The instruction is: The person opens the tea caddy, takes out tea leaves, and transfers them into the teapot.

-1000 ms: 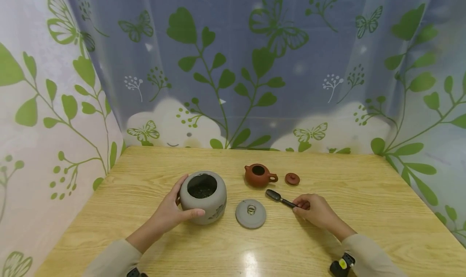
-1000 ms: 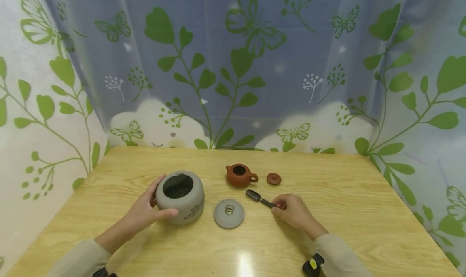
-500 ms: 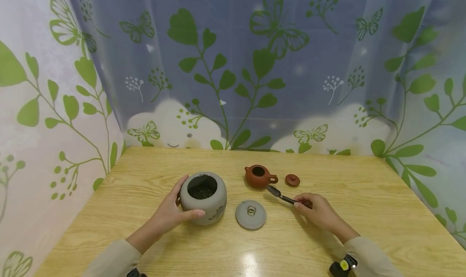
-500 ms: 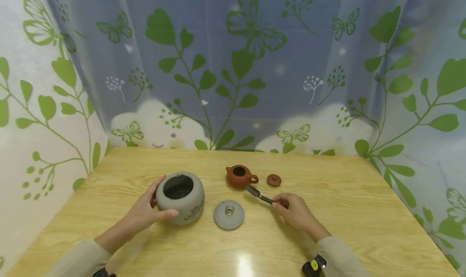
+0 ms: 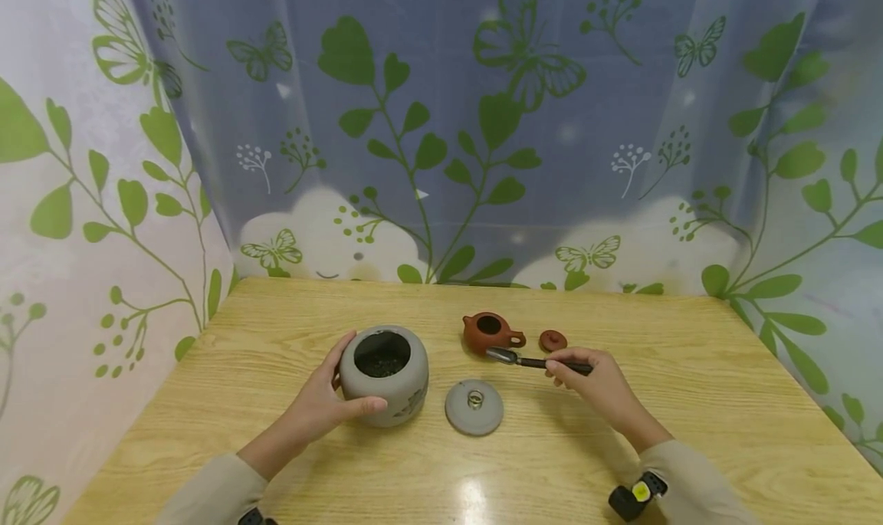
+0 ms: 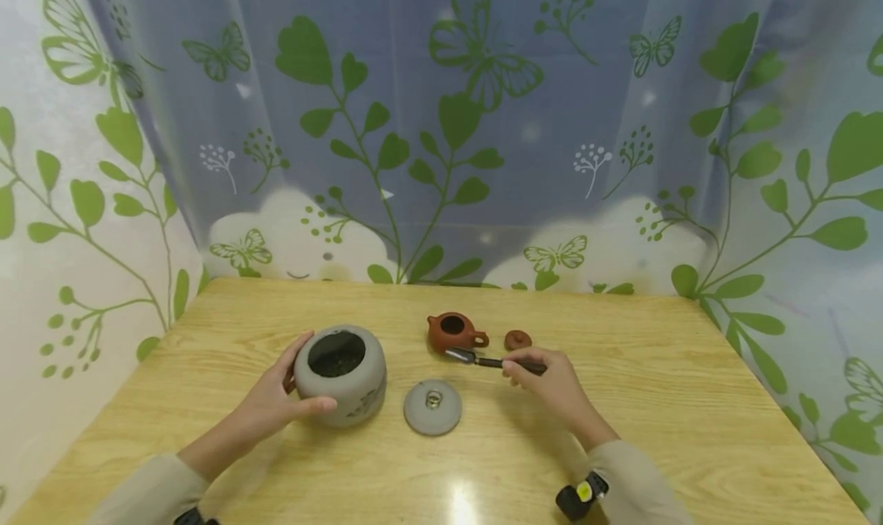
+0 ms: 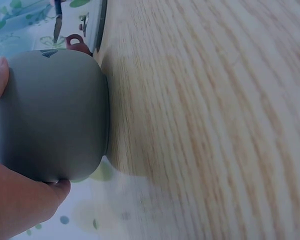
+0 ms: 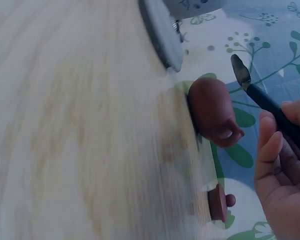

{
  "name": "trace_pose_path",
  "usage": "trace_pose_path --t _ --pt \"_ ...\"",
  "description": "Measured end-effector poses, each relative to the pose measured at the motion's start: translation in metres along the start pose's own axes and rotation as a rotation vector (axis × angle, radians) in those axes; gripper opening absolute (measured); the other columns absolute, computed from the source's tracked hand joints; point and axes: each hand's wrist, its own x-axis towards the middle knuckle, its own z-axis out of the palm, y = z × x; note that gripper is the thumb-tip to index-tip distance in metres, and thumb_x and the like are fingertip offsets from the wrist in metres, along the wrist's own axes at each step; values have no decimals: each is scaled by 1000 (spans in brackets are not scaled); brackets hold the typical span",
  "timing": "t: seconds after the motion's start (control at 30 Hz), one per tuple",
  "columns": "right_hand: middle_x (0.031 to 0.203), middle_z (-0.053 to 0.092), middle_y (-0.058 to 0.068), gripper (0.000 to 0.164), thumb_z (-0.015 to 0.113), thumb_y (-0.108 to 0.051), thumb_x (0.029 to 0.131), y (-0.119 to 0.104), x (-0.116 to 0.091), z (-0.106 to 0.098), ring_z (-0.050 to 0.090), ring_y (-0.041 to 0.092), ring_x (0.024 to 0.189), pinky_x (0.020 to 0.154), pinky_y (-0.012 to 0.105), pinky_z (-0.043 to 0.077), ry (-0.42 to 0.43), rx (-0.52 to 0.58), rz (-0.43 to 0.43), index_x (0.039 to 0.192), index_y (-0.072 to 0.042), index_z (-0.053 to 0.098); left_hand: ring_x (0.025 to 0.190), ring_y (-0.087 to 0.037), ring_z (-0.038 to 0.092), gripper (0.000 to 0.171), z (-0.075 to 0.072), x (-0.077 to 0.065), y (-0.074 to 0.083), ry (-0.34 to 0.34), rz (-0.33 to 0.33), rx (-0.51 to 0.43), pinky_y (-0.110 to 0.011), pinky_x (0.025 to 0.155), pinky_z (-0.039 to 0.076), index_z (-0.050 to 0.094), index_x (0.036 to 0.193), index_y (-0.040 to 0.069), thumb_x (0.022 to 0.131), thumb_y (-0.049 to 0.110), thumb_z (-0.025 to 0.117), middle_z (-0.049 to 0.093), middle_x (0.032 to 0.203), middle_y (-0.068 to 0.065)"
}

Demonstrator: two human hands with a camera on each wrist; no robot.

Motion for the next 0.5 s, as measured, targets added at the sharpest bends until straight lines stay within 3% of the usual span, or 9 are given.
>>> trace_pose_path --t 0.23,0.5 --pt "88 68 1 36 67 -27 91 -11 5 11 64 18 79 76 37 56 21 221 32 110 4 65 145 -36 13 109 -1 0 -2 -3 6 4 -55 116 18 9 155 21 75 29 83 13 159 -10" --pt "76 63 0 31 64 -25 94 -19 13 24 55 11 68 67 30 51 46 313 -2 99 6 63 145 -35 15 111 -1 1 -3 13 -9 7 -57 115 19 11 155 23 73 30 85 15 159 -8"
